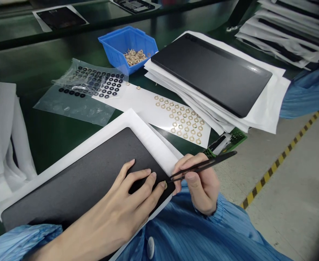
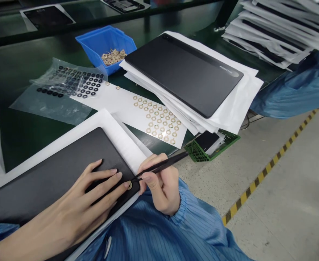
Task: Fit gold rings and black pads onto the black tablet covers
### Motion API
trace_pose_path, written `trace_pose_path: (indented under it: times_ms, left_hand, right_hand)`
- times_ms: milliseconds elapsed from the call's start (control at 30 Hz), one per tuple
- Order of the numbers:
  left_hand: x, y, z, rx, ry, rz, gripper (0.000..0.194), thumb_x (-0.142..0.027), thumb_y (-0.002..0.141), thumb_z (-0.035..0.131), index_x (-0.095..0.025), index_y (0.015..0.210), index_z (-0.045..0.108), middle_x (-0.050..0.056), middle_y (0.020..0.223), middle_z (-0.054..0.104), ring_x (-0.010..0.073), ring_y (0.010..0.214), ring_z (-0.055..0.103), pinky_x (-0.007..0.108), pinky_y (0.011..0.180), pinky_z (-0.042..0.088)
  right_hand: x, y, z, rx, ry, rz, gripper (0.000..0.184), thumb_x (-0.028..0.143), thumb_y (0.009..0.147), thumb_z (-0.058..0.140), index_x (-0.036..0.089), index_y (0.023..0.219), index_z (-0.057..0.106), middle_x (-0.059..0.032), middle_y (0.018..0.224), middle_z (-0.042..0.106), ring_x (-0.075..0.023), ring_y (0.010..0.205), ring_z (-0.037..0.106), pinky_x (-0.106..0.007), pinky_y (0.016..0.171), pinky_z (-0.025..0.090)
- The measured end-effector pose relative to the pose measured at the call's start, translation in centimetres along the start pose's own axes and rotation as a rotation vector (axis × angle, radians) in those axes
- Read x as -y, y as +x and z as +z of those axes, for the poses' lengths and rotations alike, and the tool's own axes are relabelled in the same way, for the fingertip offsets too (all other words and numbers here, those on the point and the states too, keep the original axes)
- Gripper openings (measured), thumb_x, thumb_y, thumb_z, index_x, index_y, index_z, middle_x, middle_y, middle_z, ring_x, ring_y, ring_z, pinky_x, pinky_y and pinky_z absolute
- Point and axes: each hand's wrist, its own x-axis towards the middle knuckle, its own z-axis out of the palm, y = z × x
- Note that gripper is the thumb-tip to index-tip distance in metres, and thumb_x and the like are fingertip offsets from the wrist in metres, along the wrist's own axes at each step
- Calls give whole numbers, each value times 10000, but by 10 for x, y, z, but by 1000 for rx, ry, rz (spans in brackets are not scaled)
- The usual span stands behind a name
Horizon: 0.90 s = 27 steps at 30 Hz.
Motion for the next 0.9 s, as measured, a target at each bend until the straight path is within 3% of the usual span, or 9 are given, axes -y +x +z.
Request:
trace_pose_path:
  times_ms: [433,567,667,767,900]
  left_hand:
    - [1,-3,1,-79,-120,5,350,-186,928,526,-91,1264,543,108,1162,621,318,1183,492,607,1095,275]
    - [2,-1,2,-119,-147,0,297,-125,916,518,-49,1200,563,120,1165,619,306,1187,482,586,1117,258]
    - [1,-1,3,-122,-148,1,301,-103,915,507,-39,1206,550,119,1171,617,293,1187,477,571,1127,248]
    - [1,-1,3,-121,-144,-8,293,-128,930,497,-61,1210,547,104,1172,614,277,1185,473,558,1131,242]
    - [0,0,3,-98,-138,-23,262,-176,957,455,-95,1184,559,78,1126,617,247,1152,490,542,1120,270]
  right_hand:
    - [4,-2,1,9,-169,-122,49,222,925,515,228,951,556,-24,747,603,-117,487,538,-260,415,438]
    - [5,-7,-1,76,-96,-80,60,249,936,496,217,940,547,-31,716,602,-132,507,541,-261,412,432]
    - [11,-4,-4,57,-31,-69,101,277,952,467,214,943,545,-25,700,590,-129,483,526,-265,395,428]
    - [25,21,-7,51,-173,-178,83,260,941,498,215,927,568,-32,728,593,-157,584,580,-302,478,473]
    - [43,106,3,71,-472,-387,135,322,940,516,226,863,569,-27,729,611,-153,605,603,-316,566,503]
